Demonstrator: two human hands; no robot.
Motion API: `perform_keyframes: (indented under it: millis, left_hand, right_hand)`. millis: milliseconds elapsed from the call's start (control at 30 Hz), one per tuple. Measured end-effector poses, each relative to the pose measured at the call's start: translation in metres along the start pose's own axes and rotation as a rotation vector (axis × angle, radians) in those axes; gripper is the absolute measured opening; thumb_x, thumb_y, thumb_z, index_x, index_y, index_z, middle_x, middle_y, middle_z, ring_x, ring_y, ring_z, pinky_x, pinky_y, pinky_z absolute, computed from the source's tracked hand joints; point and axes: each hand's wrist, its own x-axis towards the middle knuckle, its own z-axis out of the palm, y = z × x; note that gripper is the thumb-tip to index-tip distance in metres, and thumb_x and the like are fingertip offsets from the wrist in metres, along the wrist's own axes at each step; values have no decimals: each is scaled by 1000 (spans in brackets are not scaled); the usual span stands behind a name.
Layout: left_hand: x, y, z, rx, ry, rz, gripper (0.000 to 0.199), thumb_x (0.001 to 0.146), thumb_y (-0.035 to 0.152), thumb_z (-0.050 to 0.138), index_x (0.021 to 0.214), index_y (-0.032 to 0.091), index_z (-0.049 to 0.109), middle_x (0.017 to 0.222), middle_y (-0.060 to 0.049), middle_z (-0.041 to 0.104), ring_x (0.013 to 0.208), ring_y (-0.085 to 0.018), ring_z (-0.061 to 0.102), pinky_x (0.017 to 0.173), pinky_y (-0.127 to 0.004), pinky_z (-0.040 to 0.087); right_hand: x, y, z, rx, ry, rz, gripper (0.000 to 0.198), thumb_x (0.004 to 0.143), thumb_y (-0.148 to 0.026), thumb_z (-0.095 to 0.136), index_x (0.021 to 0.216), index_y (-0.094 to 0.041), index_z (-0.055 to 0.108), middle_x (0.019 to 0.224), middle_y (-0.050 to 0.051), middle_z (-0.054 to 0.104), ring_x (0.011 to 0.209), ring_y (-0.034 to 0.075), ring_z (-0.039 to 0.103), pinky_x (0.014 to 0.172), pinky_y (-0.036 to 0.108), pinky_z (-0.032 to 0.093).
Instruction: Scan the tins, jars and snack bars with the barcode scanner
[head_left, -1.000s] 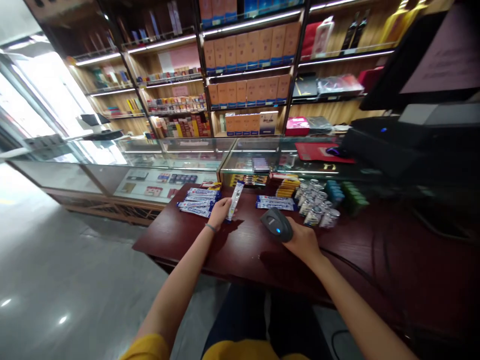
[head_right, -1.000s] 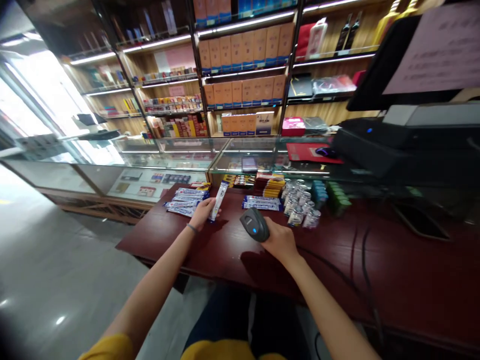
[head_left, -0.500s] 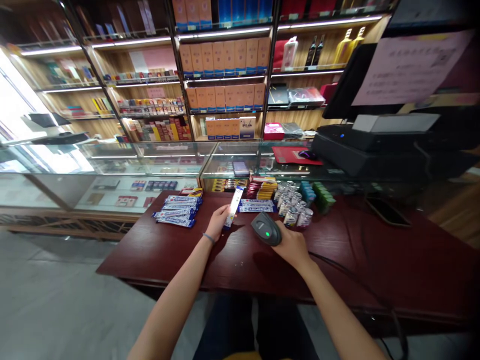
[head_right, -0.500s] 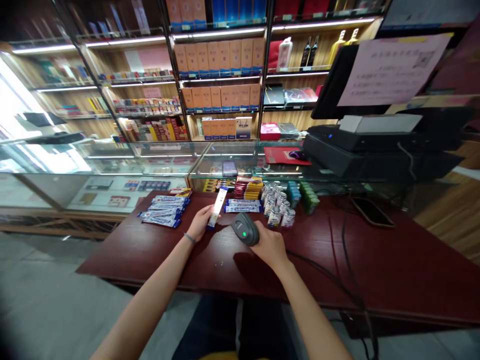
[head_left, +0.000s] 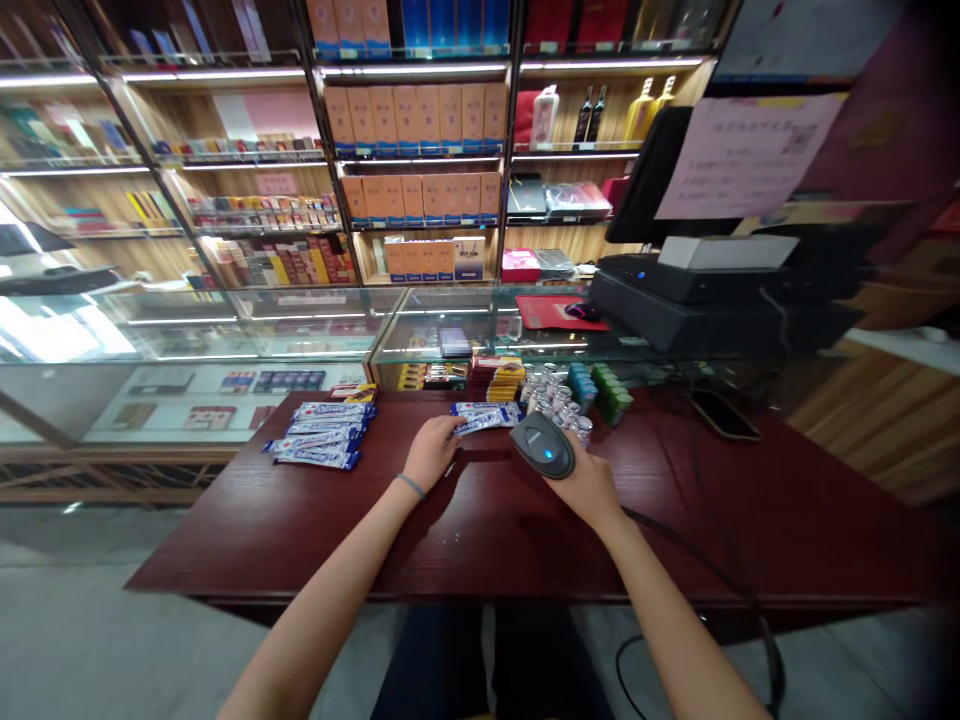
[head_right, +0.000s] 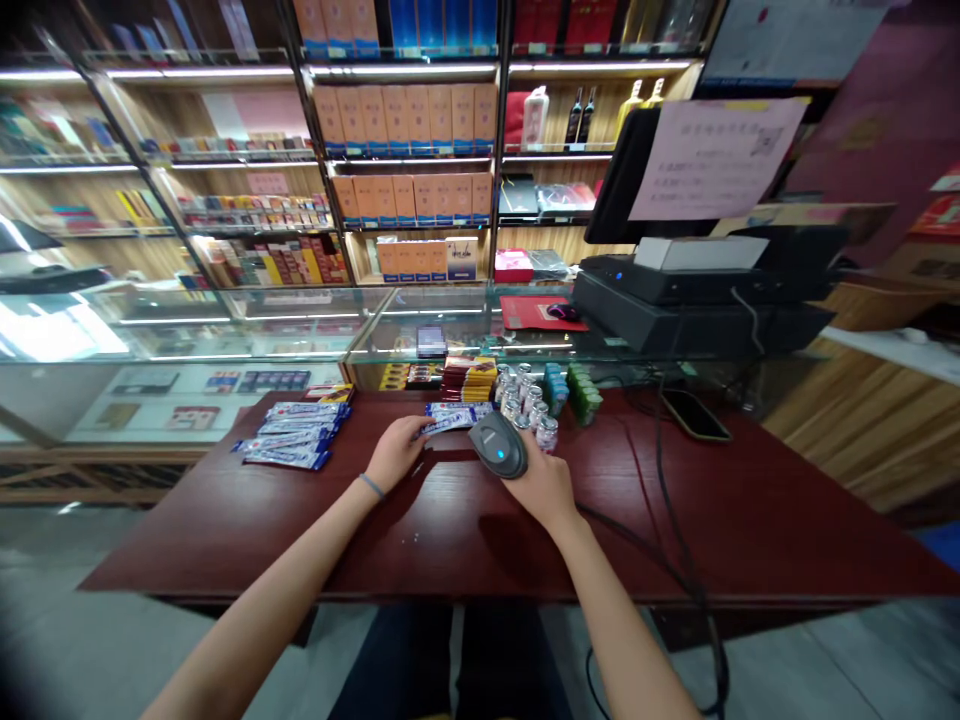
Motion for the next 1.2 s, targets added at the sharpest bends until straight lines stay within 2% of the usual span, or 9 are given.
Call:
perform_keyframes:
  millis: [100,233,367,533,767,867,933,1033,1200]
  left_hand:
    - [14,9,11,217,-99,116,31,86,10,55,113,20,66,108,-9,70,104,-24,61,95,-40,48]
    - [28,13,32,308,-150,148,27,89,10,52,109,20,67,106,-8,69,101,-24,61,92,-39,48]
    - [33,8,51,268,-136,132,26,90,10,49,106,20,68,105,-10,69,101,-24,61,93,-39,48]
    - [31,4,56,183,-119,120,30,87,8,50,106,21,69,109,-10,69,105,-24,61,96,-40,47]
    - [29,3,54,100,-80,125,30,85,11,56,111,21,69,115,-12,66,110,-27,59,100,-44,46]
    - [27,-1,41,138,-61,134,36,84,13,58,119,21,65,122,-13,62,115,-27,57,103,-45,44]
    - [22,-7,23,186,-52,124,39,84,15,59,123,20,62,126,-14,60,118,-28,55,105,-45,43]
    - [6,-24,-17,248,-22,76,45,84,18,61,129,20,58,128,-14,57,121,-27,52,106,-44,41]
    - [-44,-62,-97,402,40,-68,43,88,20,56,131,23,56,126,-11,56,119,-27,51,105,-44,42]
  right_hand:
    - [2,12,-6,14,16,54,44,76,-42,62,116,-24,57,76,4,74,69,28,72,57,30,46]
    - [1,28,-12,27,31,91,48,76,-41,62,120,-24,54,81,5,75,74,28,72,59,29,46]
    - [-3,37,-19,9,44,126,42,75,-41,63,113,-26,55,76,3,74,68,27,71,54,28,42]
    - [-5,36,-22,18,75,120,30,76,-41,63,101,-27,56,72,1,73,65,26,70,52,27,40]
    - [-6,31,-19,-64,82,71,40,77,-38,63,114,-24,58,77,4,74,66,26,71,56,29,45]
    - [-5,23,-15,-52,99,-5,41,77,-35,62,116,-22,59,79,5,75,69,26,71,59,30,48]
    - [-4,14,-10,-9,119,-75,39,78,-33,61,115,-21,60,88,7,75,77,26,72,64,30,50]
    - [-1,-2,-1,60,138,-157,35,79,-31,60,112,-21,62,100,9,74,88,26,71,70,30,52]
    - [7,-31,17,110,70,-250,29,78,-29,59,105,-21,63,94,7,74,81,24,71,65,30,51]
